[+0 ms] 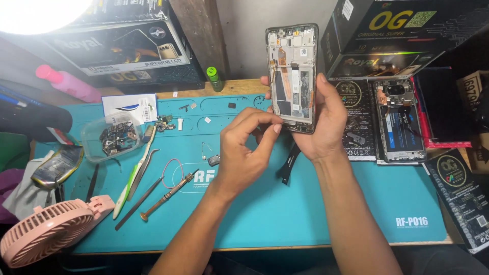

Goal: Removing internal components from a smartphone using a prying tool at a repair bench.

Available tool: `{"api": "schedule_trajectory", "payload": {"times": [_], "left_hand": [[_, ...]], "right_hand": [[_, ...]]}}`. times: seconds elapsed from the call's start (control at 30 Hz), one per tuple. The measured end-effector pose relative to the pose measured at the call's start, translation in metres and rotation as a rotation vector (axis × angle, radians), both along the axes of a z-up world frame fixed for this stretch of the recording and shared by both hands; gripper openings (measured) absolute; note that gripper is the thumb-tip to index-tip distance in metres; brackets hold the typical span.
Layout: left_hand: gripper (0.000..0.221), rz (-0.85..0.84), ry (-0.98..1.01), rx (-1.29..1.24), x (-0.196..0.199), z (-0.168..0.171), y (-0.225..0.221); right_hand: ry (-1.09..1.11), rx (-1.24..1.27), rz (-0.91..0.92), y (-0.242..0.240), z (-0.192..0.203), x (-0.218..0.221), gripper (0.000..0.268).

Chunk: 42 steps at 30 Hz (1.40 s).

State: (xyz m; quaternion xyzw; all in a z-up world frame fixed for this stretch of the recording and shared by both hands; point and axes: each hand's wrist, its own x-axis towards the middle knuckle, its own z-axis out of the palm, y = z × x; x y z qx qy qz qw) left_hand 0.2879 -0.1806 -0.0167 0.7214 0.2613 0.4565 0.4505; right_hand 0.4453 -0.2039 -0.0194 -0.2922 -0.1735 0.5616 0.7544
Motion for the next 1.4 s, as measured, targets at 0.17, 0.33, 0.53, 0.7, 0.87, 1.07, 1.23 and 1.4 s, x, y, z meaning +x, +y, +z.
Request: {"api": "schedule_trajectory", "payload": {"times": [0.17, 0.33, 0.53, 0.7, 0.87, 1.07, 1.23, 1.4], "left_hand": [[0.007, -0.019, 0.007, 0.013, -0.002, -0.006, 0.003], [0.008, 0.009, 0.002, 0.068, -0.001, -0.009, 0.011], [0.008, -0.001, -0.005, 0.063, 0.0, -0.01, 0.013], [0.007, -0.009, -0.029, 0.05, 0.0, -0.012, 0.014], [0.007, -0.019, -0.037, 0.071, -0.001, -0.012, 0.015], [0.006, -0.022, -0.041, 0.073, 0.0, -0.014, 0.015], [0.007, -0.015, -0.038, 0.085, 0.0, -0.015, 0.016], [0.007, -0.01, -0.04, 0.089, 0.0, -0.017, 0.017]], "right_hand": [[-0.052, -0.029, 0.003, 0.01, 0.001, -0.005, 0.064], [-0.09, -0.019, 0.037, 0.015, -0.003, -0.006, 0.063], [-0.129, -0.026, 0.048, 0.017, -0.004, -0.008, 0.063], [-0.115, 0.012, 0.036, 0.018, -0.009, -0.008, 0.06], [-0.124, 0.007, 0.035, 0.018, -0.007, -0.009, 0.061], [-0.106, -0.003, 0.031, 0.019, -0.009, -0.01, 0.061], [-0.115, -0.002, 0.03, 0.02, -0.01, -0.01, 0.06], [-0.106, 0.008, 0.037, 0.019, -0.01, -0.011, 0.059]]}}
